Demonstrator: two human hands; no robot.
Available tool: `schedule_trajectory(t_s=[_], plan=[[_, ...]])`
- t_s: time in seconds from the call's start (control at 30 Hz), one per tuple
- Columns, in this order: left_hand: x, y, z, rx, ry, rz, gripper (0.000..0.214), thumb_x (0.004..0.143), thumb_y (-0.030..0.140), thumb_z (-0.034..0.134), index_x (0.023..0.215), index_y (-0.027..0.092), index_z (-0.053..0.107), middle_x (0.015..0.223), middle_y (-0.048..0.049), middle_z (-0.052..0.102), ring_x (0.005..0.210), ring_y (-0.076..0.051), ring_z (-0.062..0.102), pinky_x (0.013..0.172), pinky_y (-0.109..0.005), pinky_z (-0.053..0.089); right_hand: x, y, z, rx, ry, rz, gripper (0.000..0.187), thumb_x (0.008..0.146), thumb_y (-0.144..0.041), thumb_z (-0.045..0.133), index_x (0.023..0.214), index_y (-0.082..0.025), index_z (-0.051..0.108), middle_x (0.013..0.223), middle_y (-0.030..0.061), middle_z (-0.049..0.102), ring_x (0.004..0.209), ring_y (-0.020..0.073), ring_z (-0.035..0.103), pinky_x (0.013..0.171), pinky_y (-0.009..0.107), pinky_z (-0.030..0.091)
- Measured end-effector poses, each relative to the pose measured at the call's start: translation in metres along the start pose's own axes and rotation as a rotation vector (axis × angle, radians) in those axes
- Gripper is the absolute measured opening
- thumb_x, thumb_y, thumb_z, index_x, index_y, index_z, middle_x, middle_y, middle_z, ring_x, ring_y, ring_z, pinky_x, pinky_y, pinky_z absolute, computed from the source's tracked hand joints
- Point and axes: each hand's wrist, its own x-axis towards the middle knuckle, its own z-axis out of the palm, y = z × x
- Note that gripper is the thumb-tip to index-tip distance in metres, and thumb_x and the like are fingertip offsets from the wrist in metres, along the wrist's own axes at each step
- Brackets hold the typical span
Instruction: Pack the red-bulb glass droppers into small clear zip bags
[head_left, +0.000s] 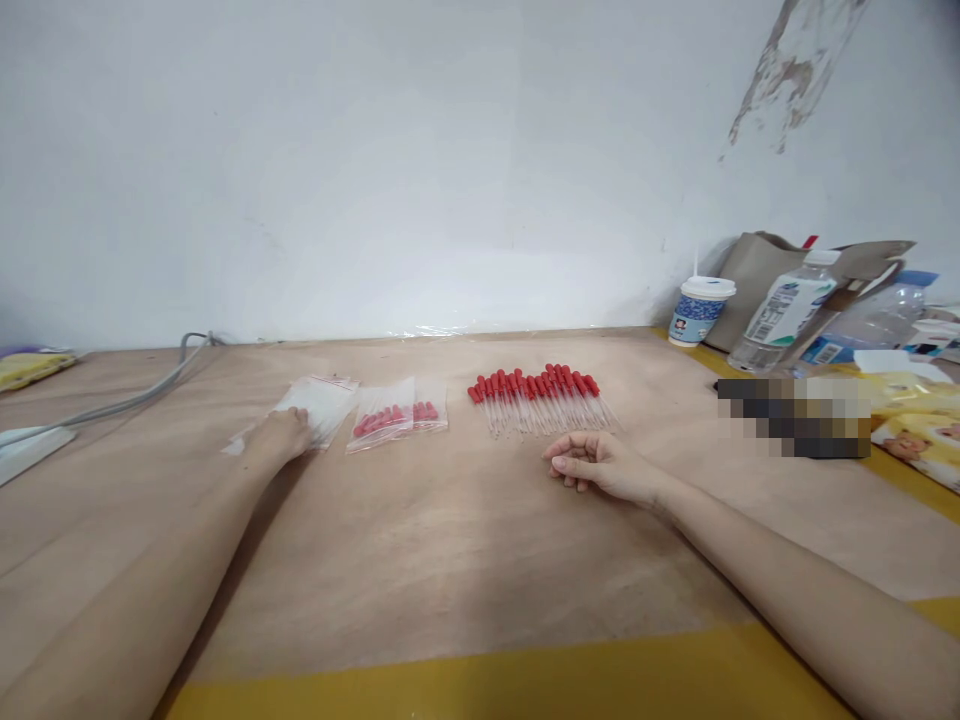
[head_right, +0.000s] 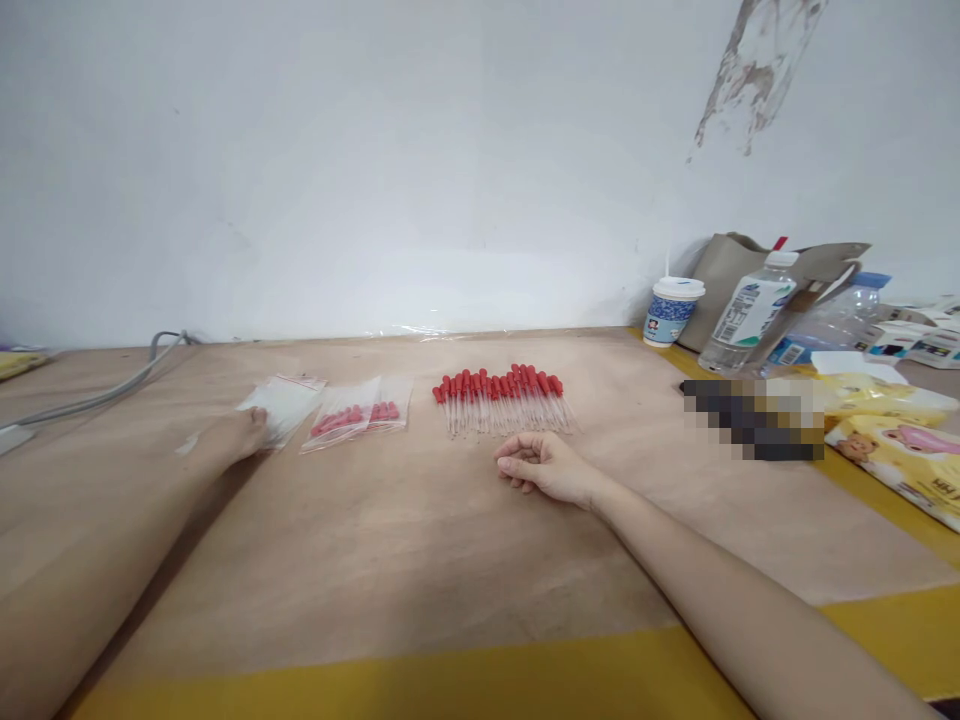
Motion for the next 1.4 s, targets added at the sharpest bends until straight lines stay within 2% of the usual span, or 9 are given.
schedule_trajectory(t_s=[0.1,0.27,0.43,0.57,0.8,1.0,1.13,1.27,1.4], plan=[[-0.006,0.023,-0.012,0.046,0.057,-0.04,0.038,0.095,0.023,0.026,0.105,-0.001,0.055,0.116,-0.0245,0.051,0.112,-0.041,0.045,0.085,-0.061,0.035,0.002,0.003,0.003,-0.192,0.182,-0.154,0.023,0.076,-0.037,0.056,0.084,-0.016,0.058,0.072,0.0035,0.061,0.059,0.0114,0.054,0.053,0.025,0.043],[-0.045,0.108,-0.02,0.007,0.041,0.33,0.042,0.095,0.03,0.026,0.13,0.013,0.042,0.141,-0.0089,0.033,0.134,-0.022,0.022,0.109,-0.039,0.017,0.006,0.005,0.006,-0.731,0.41,-0.556,0.012,0.078,-0.024,0.052,0.079,-0.018,0.063,0.085,0.0061,0.062,0.08,0.0168,0.056,0.073,0.031,0.043],[-0.102,0.163,-0.013,-0.175,-0.15,0.743,0.048,0.095,0.044,0.024,0.137,0.021,0.033,0.145,-0.0061,0.025,0.135,-0.024,0.017,0.11,-0.048,0.008,0.023,0.0,0.003,-0.955,0.562,-0.497,0.013,0.076,-0.021,0.052,0.075,-0.017,0.064,0.076,0.0061,0.062,0.077,0.0187,0.054,0.073,0.031,0.041],[-0.116,0.166,-0.009,-0.262,-0.285,0.743,0.057,0.091,0.053,0.027,0.141,0.024,0.022,0.146,-0.0075,0.019,0.134,-0.025,0.017,0.108,-0.046,0.015,0.048,-0.022,0.005,-1.0,0.642,-0.325,0.014,0.075,-0.023,0.052,0.075,-0.018,0.065,0.074,0.0047,0.064,0.076,0.0186,0.055,0.071,0.031,0.04],[-0.111,0.164,-0.009,-0.336,-0.315,0.723,0.054,0.092,0.051,0.027,0.14,0.025,0.025,0.146,-0.0087,0.02,0.135,-0.025,0.017,0.107,-0.05,0.013,0.09,-0.051,0.026,-1.047,0.609,0.074,0.019,0.074,-0.026,0.053,0.085,-0.016,0.065,0.089,0.0136,0.066,0.092,0.0261,0.059,0.073,0.034,0.042],[-0.114,0.166,-0.008,-0.33,-0.319,0.708,0.055,0.092,0.051,0.027,0.139,0.023,0.028,0.145,-0.0116,0.022,0.135,-0.025,0.017,0.108,-0.05,0.013,0.105,-0.056,0.033,-0.992,0.574,0.193,0.027,0.068,-0.021,0.058,0.093,-0.014,0.064,0.099,0.0181,0.064,0.097,0.031,0.058,0.077,0.041,0.043],[-0.111,0.163,-0.012,-0.385,-0.296,0.664,0.053,0.092,0.05,0.03,0.136,0.021,0.035,0.145,-0.0124,0.025,0.134,-0.026,0.019,0.108,-0.05,0.015,0.103,-0.062,0.026,-0.919,0.541,0.184,0.022,0.066,-0.02,0.058,0.086,-0.013,0.064,0.093,0.0178,0.064,0.09,0.0312,0.06,0.071,0.038,0.045],[-0.097,0.147,-0.022,-0.457,-0.334,0.73,0.052,0.088,0.048,0.042,0.134,0.023,0.038,0.145,-0.0082,0.025,0.134,-0.027,0.018,0.108,-0.05,0.016,0.087,-0.057,0.008,-0.796,0.495,0.063,0.019,0.075,-0.031,0.051,0.073,-0.015,0.06,0.074,0.0089,0.063,0.073,0.0209,0.061,0.062,0.028,0.044],[-0.086,0.135,-0.019,-0.5,-0.369,0.848,0.042,0.089,0.042,0.044,0.129,0.028,0.045,0.143,-0.0033,0.031,0.134,-0.025,0.018,0.108,-0.049,0.018,0.06,-0.03,-0.002,-0.189,0.498,-0.26,0.035,0.074,-0.043,0.054,0.098,-0.017,0.048,0.067,-0.0002,0.056,0.057,0.0122,0.054,0.056,0.026,0.045]])
